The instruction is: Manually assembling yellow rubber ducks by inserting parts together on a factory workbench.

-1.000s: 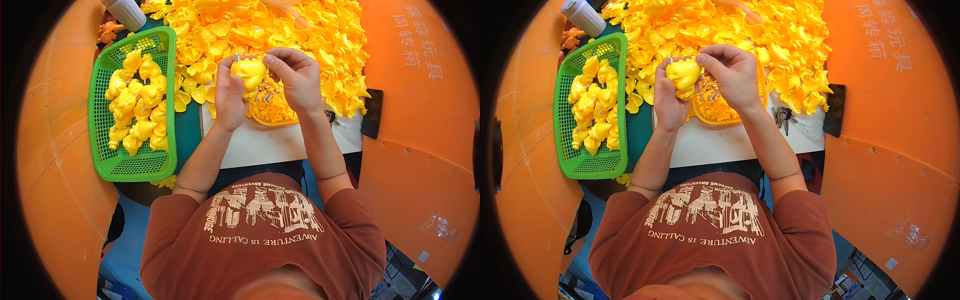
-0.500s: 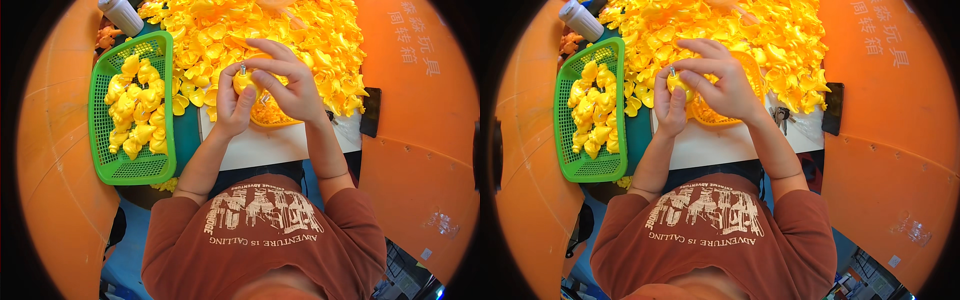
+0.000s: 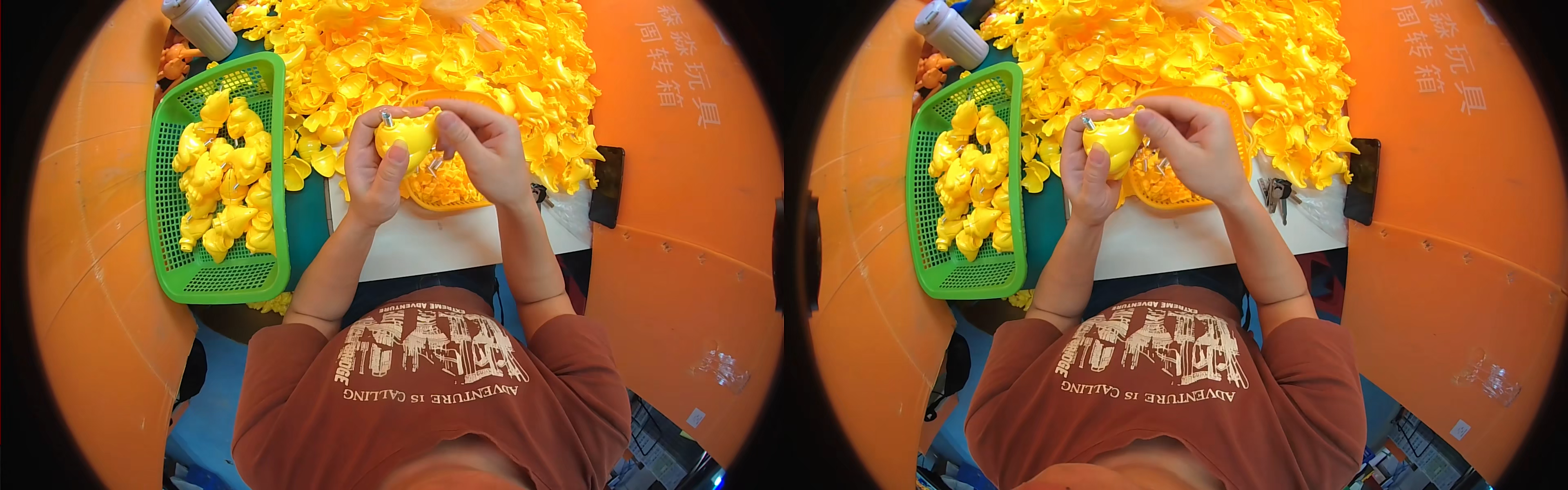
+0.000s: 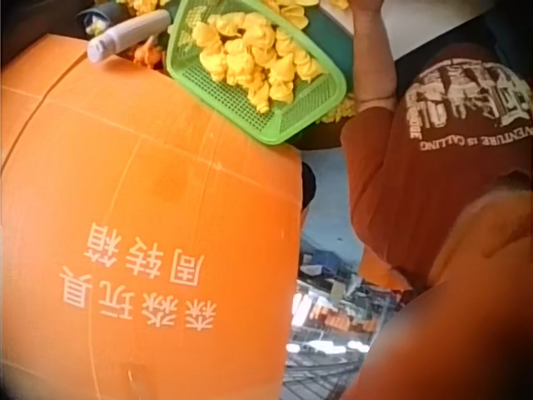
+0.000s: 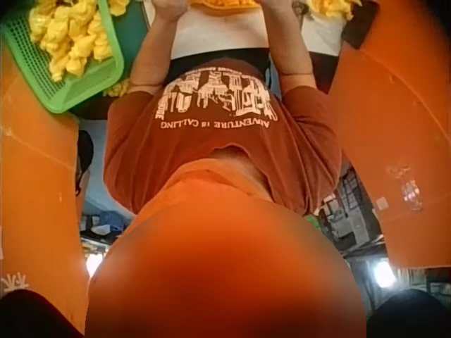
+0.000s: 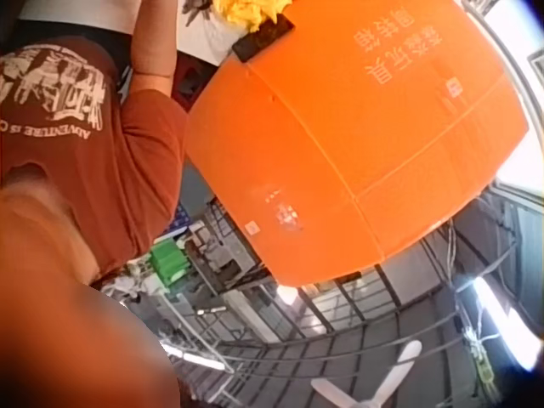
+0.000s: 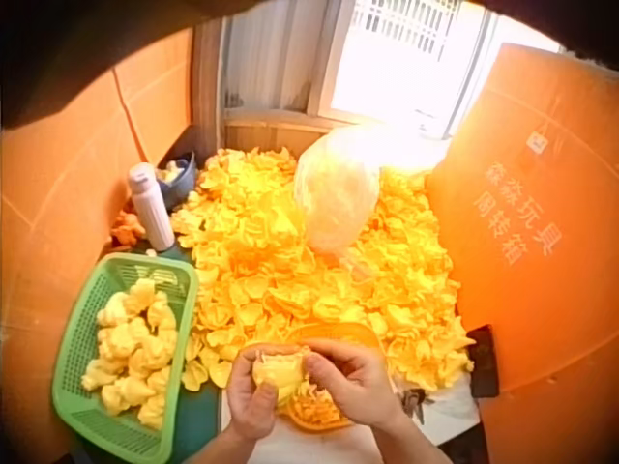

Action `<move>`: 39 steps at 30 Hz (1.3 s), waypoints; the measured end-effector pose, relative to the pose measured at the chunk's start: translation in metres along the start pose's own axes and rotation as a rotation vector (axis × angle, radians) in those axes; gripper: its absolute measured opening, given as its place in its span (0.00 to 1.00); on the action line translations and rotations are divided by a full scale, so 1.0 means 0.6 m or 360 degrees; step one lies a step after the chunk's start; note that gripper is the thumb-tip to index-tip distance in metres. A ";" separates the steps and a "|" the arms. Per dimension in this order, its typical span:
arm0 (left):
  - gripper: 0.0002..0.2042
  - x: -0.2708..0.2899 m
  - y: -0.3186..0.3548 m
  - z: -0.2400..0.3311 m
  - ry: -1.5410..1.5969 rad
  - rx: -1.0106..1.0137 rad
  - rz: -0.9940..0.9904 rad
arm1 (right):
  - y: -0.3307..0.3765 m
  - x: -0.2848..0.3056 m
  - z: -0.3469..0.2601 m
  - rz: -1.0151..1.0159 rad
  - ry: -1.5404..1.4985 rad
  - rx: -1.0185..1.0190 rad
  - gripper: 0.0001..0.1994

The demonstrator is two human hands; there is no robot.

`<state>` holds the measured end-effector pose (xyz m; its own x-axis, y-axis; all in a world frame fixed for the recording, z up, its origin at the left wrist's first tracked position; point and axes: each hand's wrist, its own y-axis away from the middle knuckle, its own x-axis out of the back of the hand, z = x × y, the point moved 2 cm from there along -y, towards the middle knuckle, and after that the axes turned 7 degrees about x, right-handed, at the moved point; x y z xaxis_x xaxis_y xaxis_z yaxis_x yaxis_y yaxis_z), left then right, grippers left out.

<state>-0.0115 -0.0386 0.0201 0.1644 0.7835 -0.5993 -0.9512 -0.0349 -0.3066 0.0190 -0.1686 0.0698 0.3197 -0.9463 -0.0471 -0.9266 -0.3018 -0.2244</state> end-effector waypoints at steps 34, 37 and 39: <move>0.19 0.007 -0.004 -0.008 0.0123 0.0008 0.0167 | 0.001 -0.017 0.030 0.0065 -0.0484 0.0015 0.19; 0.19 0.006 -0.006 -0.005 0.0364 0.0165 0.0284 | -0.002 -0.033 0.022 0.0098 -0.0511 -0.0076 0.23; 0.21 0.009 -0.007 -0.006 0.0330 0.0204 0.0311 | 0.002 -0.044 0.020 0.0076 -0.0555 -0.0127 0.25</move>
<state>-0.0056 -0.0362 0.0155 0.0122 0.6260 -0.7797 -0.9930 -0.0838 -0.0829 0.0120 -0.1425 0.0594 0.3112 -0.8674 -0.3883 -0.9503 -0.2793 -0.1378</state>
